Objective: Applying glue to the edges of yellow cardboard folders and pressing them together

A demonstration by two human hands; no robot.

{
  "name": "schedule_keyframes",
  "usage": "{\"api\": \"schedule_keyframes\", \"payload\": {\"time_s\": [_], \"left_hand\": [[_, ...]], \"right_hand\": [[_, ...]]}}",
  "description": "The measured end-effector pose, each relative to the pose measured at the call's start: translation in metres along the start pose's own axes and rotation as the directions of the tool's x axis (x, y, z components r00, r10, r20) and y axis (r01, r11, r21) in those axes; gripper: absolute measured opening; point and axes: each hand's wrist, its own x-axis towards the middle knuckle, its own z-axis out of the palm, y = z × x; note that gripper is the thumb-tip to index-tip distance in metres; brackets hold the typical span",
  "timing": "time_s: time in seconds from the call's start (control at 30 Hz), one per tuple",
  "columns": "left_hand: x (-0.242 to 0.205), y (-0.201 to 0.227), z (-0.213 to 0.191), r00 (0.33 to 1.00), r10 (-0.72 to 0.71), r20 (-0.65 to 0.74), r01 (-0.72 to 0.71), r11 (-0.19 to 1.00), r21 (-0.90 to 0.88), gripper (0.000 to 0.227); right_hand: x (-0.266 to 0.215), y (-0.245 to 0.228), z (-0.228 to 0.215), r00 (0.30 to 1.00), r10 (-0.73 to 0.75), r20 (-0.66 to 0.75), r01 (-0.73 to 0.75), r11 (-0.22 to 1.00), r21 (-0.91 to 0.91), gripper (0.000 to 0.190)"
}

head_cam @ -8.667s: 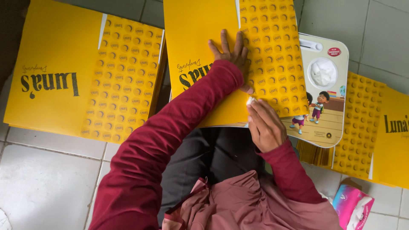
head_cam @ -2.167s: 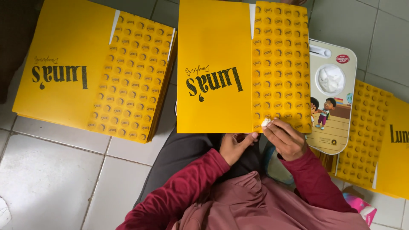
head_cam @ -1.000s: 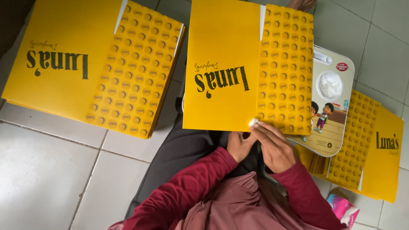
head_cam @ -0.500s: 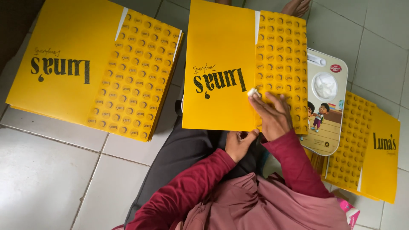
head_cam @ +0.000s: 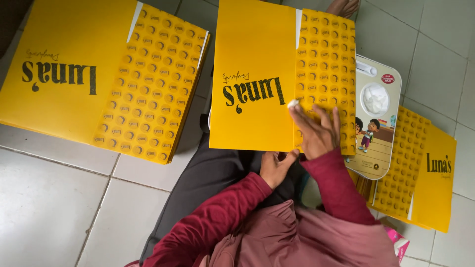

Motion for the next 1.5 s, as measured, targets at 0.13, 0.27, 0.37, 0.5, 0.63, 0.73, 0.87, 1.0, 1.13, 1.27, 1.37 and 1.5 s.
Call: {"api": "schedule_keyframes", "payload": {"time_s": [0.13,0.27,0.37,0.5,0.63,0.73,0.87,1.0,1.13,1.27,1.37,1.5], "left_hand": [[0.007,-0.047,-0.003,1.0,0.0,0.015,0.0,1.0,0.007,0.026],[0.003,-0.031,-0.003,0.999,0.019,0.026,-0.019,1.0,-0.018,0.026],[0.009,-0.066,-0.004,1.0,0.018,0.009,-0.018,1.0,-0.012,0.027],[0.01,-0.075,-0.001,1.0,0.014,-0.016,-0.014,1.0,0.002,0.026],[0.004,-0.039,0.002,0.999,0.017,-0.033,-0.017,1.0,0.015,0.028],[0.005,-0.033,0.003,0.998,-0.012,-0.061,0.014,0.999,0.031,0.03],[0.01,-0.056,0.005,0.996,-0.01,-0.083,0.012,0.999,0.031,0.029],[0.006,-0.06,0.003,0.996,-0.02,-0.084,0.027,0.997,0.079,0.031],[0.013,-0.07,-0.001,0.999,0.006,-0.045,-0.003,0.996,0.088,0.031],[0.009,-0.053,-0.006,0.999,0.022,-0.027,-0.021,0.997,0.069,0.03],[0.012,-0.055,-0.005,0.999,0.033,-0.019,-0.032,0.997,0.065,0.028],[0.013,-0.059,-0.01,0.998,0.008,0.057,-0.014,0.995,0.098,0.034]], "right_hand": [[0.032,0.005,-0.003,0.995,0.072,0.074,-0.073,0.997,0.015,0.065],[-0.018,0.006,0.007,0.999,0.043,0.022,-0.046,0.991,0.129,0.057],[-0.067,-0.018,-0.007,0.999,0.007,-0.038,-0.002,0.993,0.12,0.053],[-0.074,-0.034,-0.02,0.995,-0.066,-0.077,0.061,0.996,-0.063,0.05],[-0.03,-0.015,-0.002,0.986,-0.082,-0.146,0.073,0.995,-0.067,0.048],[0.017,-0.003,-0.002,0.999,-0.001,-0.033,-0.001,0.998,-0.058,0.056],[0.08,0.026,0.016,0.992,0.093,0.085,-0.082,0.989,-0.122,0.053],[0.14,0.047,0.027,0.98,0.146,0.131,-0.136,0.987,-0.085,0.05],[0.115,0.039,0.015,0.975,0.175,0.139,-0.163,0.982,-0.095,0.053],[0.028,0.012,0.011,0.977,0.123,0.174,-0.124,0.992,0.0,0.052],[-0.045,0.007,0.026,0.998,0.021,0.067,-0.028,0.994,0.11,0.049],[-0.072,-0.029,-0.015,0.964,0.072,-0.256,-0.002,0.965,0.263,0.033]]}}
